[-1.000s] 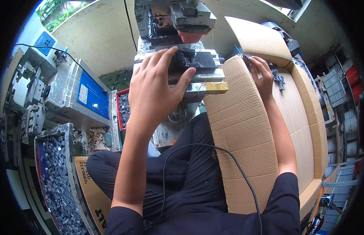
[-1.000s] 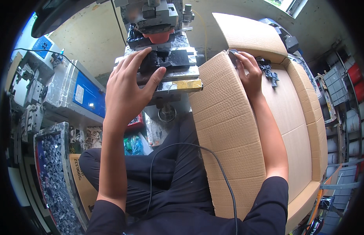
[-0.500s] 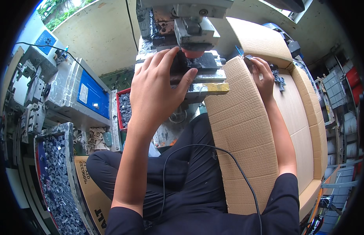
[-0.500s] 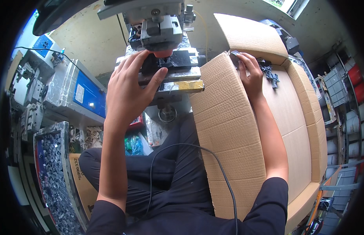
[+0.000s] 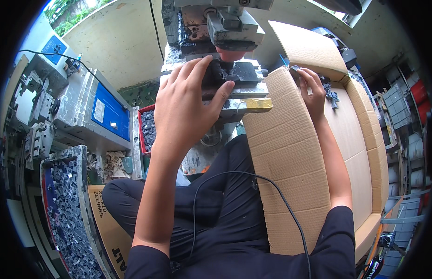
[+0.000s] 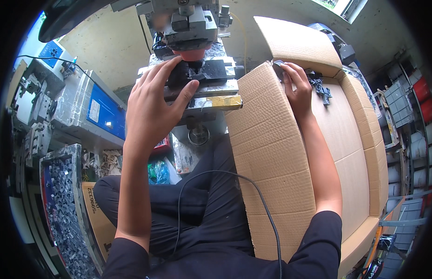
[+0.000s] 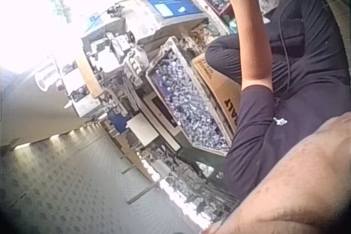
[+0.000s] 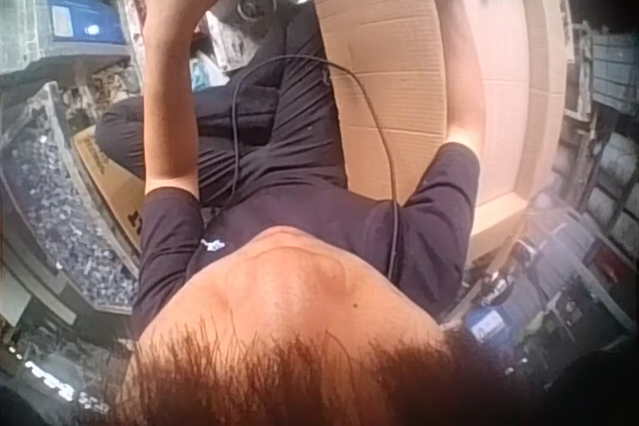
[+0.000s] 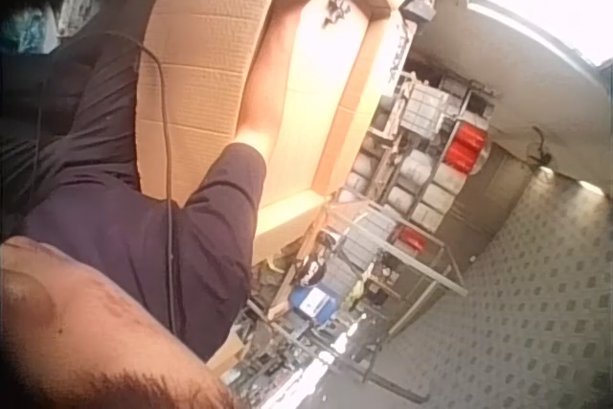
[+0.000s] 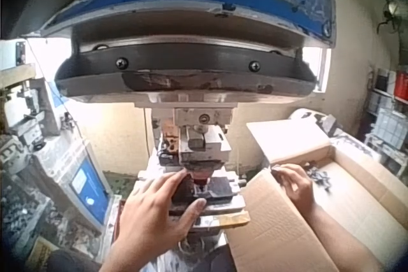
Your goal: Pad printing a logo onto gray plastic components using a machine.
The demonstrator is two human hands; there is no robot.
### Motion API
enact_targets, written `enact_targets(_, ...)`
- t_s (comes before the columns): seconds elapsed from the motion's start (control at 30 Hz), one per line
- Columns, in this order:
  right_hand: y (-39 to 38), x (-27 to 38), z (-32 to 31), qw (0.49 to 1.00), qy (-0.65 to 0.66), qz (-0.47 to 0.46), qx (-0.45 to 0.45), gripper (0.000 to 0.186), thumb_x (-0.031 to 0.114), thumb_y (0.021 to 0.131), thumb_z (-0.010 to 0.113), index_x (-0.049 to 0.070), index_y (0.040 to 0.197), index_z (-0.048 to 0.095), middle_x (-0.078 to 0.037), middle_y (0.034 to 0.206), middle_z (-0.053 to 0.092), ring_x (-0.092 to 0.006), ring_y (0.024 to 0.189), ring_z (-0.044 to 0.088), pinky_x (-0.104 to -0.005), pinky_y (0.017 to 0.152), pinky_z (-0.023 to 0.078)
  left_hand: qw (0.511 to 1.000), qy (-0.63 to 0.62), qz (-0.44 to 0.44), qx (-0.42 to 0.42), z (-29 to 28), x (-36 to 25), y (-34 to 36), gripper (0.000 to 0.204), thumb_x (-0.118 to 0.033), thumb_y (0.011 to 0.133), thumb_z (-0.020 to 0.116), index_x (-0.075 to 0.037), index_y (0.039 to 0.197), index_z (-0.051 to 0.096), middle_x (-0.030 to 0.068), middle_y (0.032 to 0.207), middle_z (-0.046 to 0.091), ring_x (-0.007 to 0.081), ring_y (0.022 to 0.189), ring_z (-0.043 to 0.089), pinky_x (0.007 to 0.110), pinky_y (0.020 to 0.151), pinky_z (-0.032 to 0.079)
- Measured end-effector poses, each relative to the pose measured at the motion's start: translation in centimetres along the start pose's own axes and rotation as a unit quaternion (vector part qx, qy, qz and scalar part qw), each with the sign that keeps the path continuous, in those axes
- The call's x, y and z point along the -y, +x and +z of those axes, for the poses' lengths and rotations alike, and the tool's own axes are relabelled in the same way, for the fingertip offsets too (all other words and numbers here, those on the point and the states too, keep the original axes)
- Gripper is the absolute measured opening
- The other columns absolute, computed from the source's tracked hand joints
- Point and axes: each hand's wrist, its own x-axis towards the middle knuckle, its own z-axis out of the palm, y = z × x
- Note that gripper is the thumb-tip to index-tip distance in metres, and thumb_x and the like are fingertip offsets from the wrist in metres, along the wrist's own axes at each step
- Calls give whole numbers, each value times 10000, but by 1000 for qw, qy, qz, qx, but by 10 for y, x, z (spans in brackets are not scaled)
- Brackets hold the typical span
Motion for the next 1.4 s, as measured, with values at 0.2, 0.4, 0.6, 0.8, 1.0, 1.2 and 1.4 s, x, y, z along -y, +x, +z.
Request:
enact_targets(0.2, 0, 2, 0, 1000, -10, -7, -9, 231, 0, 1030, 637, -2, 1239, 735, -163, 1235, 727, -280, 1069, 743, -370, 917, 610, 999, -20, -23, 21, -2, -2, 0, 633, -508, 972, 730, -60, 1413, 653, 154, 1357, 704, 340, 1281, 654, 462, 1108, 483)
enact_targets(0.4, -1, 1, 0, 1000, -13, -7, -2, 231, -3, 1025, 637, -2, 1234, 734, -166, 1234, 727, -301, 1079, 738, -389, 926, 602, 1000, -5, -5, 6, 0, -1, 0, 640, -512, 968, 721, -21, 1374, 663, 151, 1300, 708, 303, 1231, 663, 425, 1052, 503)
enact_targets(0.6, 1, -1, 1, 1000, -23, -11, -16, 226, 8, 1026, 643, -1, 1233, 733, -164, 1231, 728, -298, 1083, 738, -388, 929, 600, 1000, -3, -2, 3, 1, 0, 1, 649, -517, 972, 712, -15, 1380, 660, 153, 1306, 705, 302, 1236, 662, 425, 1054, 503)
enact_targets(0.8, 5, 1, -4, 999, -23, -3, -22, 234, 11, 1019, 659, 13, 1239, 739, -160, 1230, 730, -285, 1087, 738, -378, 924, 604, 1000, -18, -1, 3, -1, 0, 3, 642, -508, 972, 713, -10, 1373, 663, 149, 1291, 705, 299, 1224, 656, 423, 1046, 501)
enact_targets(1.0, 48, 55, -26, 998, 15, -42, -53, 246, 53, 986, 750, 91, 1225, 788, -116, 1204, 750, -207, 1018, 764, -328, 870, 637, 996, -69, -44, 43, -7, -4, 6, 602, -498, 958, 732, -67, 1373, 665, 135, 1311, 706, 328, 1266, 642, 451, 1116, 462)
enact_targets(1.2, 84, 152, -2, 982, 129, -113, 74, 229, 24, 904, 811, 85, 1124, 823, -97, 1020, 764, -199, 887, 761, -329, 748, 624, 997, -64, -38, 34, -4, 2, 5, 624, -508, 943, 746, -53, 1363, 668, 145, 1308, 707, 330, 1261, 646, 444, 1111, 464)
enact_targets(1.4, 88, 169, 16, 976, 149, -116, 107, 186, 37, 888, 829, 28, 1074, 819, -120, 948, 754, -233, 825, 746, -354, 723, 593, 998, -60, -23, 12, -3, 0, 6, 635, -507, 935, 755, -45, 1363, 675, 160, 1301, 710, 342, 1237, 665, 453, 1100, 477)
